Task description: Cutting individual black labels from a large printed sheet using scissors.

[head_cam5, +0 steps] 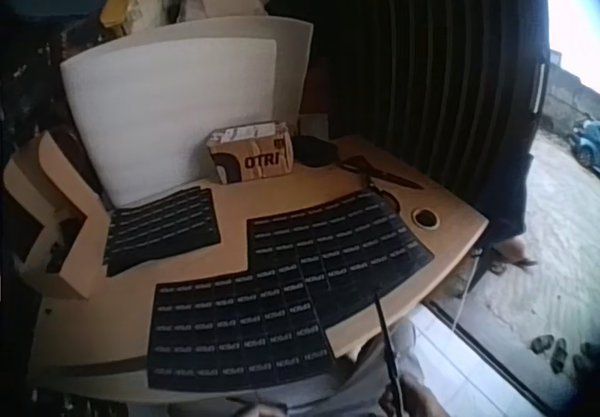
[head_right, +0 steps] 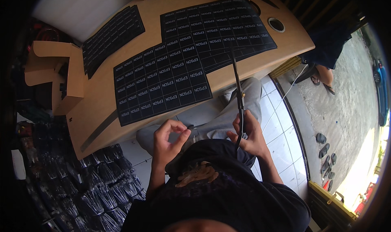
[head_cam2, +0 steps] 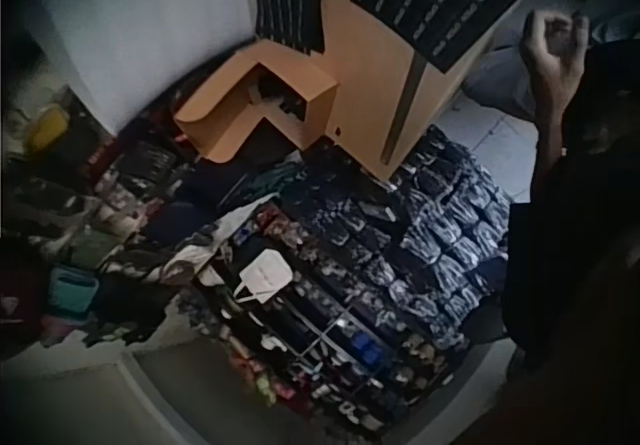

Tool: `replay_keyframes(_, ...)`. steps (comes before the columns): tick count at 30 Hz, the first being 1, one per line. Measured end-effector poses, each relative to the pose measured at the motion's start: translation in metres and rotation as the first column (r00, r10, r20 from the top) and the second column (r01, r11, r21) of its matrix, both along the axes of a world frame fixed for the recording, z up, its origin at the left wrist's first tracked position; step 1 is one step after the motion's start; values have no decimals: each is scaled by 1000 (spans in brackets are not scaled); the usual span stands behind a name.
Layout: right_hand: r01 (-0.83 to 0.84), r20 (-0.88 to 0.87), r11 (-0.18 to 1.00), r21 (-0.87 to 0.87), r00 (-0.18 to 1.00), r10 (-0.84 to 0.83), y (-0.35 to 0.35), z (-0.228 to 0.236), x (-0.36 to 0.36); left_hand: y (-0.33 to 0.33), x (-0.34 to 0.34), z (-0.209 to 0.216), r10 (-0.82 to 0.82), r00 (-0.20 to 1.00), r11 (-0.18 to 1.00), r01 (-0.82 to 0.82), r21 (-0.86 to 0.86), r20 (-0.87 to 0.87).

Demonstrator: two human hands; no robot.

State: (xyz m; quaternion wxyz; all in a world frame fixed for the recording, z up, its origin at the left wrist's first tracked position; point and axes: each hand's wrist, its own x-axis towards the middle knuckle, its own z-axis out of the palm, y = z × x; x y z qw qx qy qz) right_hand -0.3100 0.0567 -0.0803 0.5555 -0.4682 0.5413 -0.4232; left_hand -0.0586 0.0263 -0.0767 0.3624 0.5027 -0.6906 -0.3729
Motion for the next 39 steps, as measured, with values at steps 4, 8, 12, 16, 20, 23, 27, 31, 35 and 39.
replay_keyframes(4,40,-114,997,66,993,-33,8,-5,-1,-12,-29,-33,217,760,821,198,536,-613)
replay_keyframes(8,31,-148,996,90,989,-17,23,-12,-8,-31,-45,-37,444,638,734,143,664,-629)
replay_keyframes(12,-76,-251,977,198,960,125,45,-13,-23,-33,-54,-43,499,594,712,134,689,-631)
replay_keyframes(16,-205,-257,920,334,920,298,66,-5,-40,-21,-62,-48,428,646,767,111,632,-633)
replay_keyframes(20,-330,-133,844,423,898,418,77,-1,-52,-21,-73,-50,402,729,834,-42,551,-554)
replay_keyframes(23,-393,-69,798,457,879,473,80,-2,-52,-17,-76,-52,369,769,864,-77,497,-522)
replay_keyframes(27,-425,8,809,407,887,462,76,-10,-35,-8,-79,-54,274,815,899,-29,436,-511)
replay_keyframes(31,-417,10,854,310,900,436,67,-19,-21,-8,-76,-59,372,745,854,-40,518,-554)
replay_keyframes(35,-383,55,886,261,922,382,69,-26,-14,-19,-77,-55,407,709,828,-20,561,-576)
replay_keyframes(39,-397,71,889,229,917,392,69,-26,-14,-22,-76,-56,429,700,831,-59,553,-570)
